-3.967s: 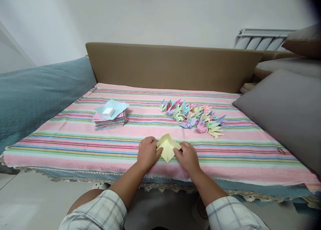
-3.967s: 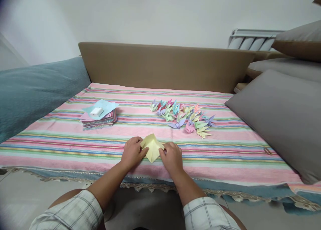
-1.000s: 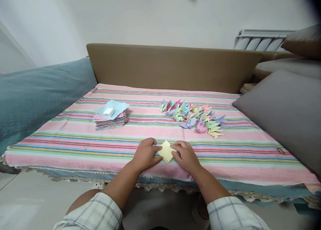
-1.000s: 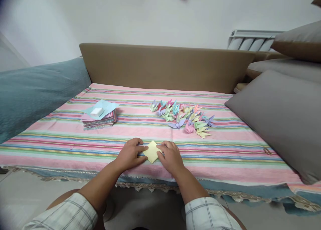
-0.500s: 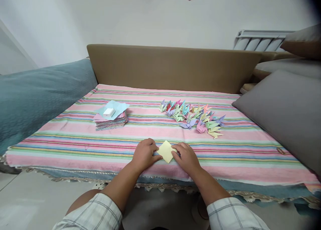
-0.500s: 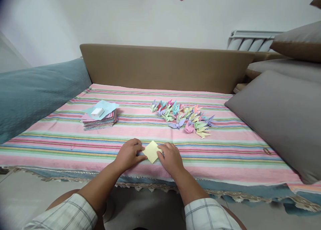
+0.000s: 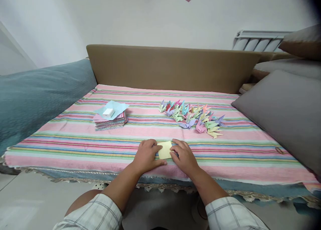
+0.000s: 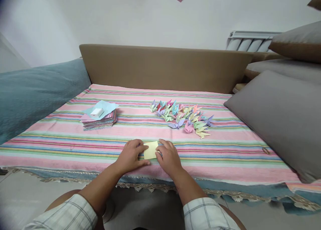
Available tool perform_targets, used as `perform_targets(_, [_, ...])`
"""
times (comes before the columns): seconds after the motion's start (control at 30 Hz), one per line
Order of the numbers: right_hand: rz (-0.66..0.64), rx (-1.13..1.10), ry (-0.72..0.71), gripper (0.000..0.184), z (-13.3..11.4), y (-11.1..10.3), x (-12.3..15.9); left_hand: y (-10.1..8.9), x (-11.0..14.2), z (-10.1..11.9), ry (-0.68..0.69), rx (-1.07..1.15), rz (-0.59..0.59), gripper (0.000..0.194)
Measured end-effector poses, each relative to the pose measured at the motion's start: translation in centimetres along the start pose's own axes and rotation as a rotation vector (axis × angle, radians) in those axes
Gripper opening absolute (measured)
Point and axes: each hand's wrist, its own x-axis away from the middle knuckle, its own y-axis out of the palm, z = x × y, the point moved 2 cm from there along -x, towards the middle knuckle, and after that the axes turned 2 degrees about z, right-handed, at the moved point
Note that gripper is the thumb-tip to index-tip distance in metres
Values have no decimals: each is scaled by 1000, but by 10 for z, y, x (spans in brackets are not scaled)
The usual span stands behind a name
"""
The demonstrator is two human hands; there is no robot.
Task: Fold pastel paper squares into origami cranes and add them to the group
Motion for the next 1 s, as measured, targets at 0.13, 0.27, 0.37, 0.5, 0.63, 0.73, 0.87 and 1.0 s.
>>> perform_targets(0.13, [-84,-41,-17,15,1,1,0,0,0,-2,-4,24,5,48])
perform_targets(0.27, [-86,-55,10,13,1,2,0,-2,-1,-8,-26,78,15,38])
perform_targets(0.37, [-49,-42,39,15,0,1,0,-2,-2,-13,-42,103,34,31])
perform_targets(0.5, [-35,-19,41,16,0,3,0,-3,-4,-14,-83,116,88,27])
perform_targets(0.63, [-23,-10,39,16,-1,5,2,-1,-6,-14,-126,115,120,19])
perform_targets(0.73, [-21,-3,43,19,-2,7,3,2,-6,-14,-127,167,114,16])
perform_targets(0.87, [-14,16,44,21,-5,8,3,3,-6,-14,-139,236,100,19])
perform_targets(1.0, [-1,39,26,22,-5,8,3,1,-6,-12,-154,255,96,28])
